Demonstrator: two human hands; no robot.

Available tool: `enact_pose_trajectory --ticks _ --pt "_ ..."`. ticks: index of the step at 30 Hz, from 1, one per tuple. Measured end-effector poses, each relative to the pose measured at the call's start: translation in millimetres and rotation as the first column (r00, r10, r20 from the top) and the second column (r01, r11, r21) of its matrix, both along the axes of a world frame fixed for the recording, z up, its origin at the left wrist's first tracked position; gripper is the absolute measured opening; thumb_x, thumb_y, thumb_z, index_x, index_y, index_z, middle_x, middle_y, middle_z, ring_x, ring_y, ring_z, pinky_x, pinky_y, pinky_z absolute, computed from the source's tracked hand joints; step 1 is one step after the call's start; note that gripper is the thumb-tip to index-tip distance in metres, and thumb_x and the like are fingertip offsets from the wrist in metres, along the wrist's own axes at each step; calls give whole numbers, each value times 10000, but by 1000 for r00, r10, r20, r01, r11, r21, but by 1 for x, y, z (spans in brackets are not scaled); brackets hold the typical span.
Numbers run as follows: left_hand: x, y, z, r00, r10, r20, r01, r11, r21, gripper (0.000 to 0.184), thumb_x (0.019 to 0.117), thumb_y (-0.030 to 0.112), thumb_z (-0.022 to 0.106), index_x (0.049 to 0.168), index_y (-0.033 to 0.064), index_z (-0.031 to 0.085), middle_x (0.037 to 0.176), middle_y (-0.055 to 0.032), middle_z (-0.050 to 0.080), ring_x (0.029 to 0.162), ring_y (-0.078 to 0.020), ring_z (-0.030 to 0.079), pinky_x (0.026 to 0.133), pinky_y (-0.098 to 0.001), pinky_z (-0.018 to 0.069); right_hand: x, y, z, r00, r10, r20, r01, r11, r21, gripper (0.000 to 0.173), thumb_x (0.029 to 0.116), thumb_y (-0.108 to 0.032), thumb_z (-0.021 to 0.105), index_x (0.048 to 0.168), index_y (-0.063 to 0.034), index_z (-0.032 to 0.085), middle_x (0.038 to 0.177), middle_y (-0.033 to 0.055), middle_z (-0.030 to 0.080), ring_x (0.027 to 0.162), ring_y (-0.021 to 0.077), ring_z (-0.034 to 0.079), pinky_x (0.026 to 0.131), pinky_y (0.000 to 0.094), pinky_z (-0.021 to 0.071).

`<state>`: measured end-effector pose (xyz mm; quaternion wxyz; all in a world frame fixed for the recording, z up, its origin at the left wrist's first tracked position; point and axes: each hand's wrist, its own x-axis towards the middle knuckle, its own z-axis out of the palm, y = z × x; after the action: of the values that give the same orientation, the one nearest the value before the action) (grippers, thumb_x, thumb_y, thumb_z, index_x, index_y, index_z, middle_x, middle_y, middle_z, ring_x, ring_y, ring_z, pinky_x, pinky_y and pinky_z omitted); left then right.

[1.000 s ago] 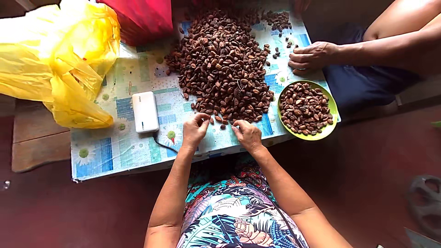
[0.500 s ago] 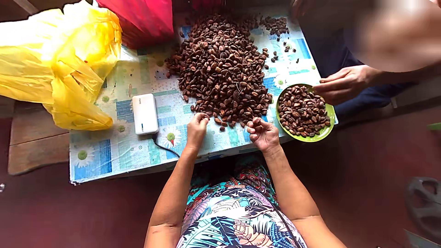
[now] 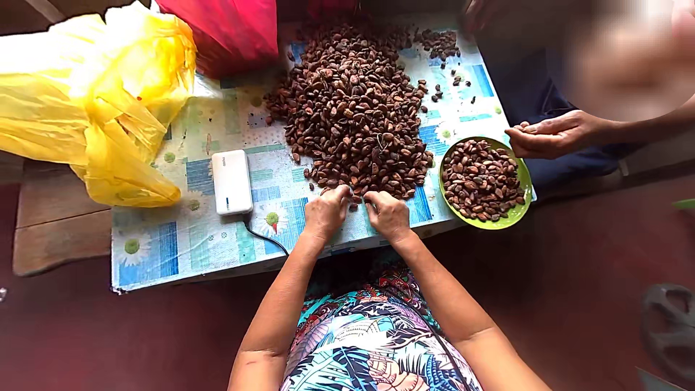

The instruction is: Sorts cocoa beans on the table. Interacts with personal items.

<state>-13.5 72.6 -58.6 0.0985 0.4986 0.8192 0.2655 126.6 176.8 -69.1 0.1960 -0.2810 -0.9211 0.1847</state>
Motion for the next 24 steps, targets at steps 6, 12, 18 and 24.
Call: enact_pose_trajectory --ticks 6,12,18,24 --pt "2 6 7 999 14 -29 -17 995 -93 248 1029 115 583 1224 16 700 949 -270 731 872 -498 720 699 -658 533 1 5 0 998 10 -65 -19 992 -127 160 910 -45 686 1047 -35 769 885 186 721 760 362 714 618 546 553" --pt "-18 -3 6 851 92 517 -150 986 72 270 1067 139 514 1223 -17 670 953 -146 706 820 -235 681 769 -406 559 35 36 18 667 -493 -559 -485 282 -828 212 995 -65 479 981 -187 652 785 -69 643 522 -12 493 463 149 412" --pt "-32 -20 2 -179 -320 930 -481 854 201 522 1040 271 180 886 172 669 770 3 695 462 -23 519 382 -139 379 69 59 27 582 -742 -333 -524 -28 -852 407 1004 -148 285 964 -135 689 887 20 731 669 86 674 523 194 521" --pt "-23 -11 15 71 -94 993 -450 885 116 476 1113 240 236 772 191 565 538 111 482 384 21 358 360 -130 297 56 61 12 866 -466 -181 272 743 -611 201 980 -31 576 1120 21 711 834 84 668 622 107 508 628 290 454"
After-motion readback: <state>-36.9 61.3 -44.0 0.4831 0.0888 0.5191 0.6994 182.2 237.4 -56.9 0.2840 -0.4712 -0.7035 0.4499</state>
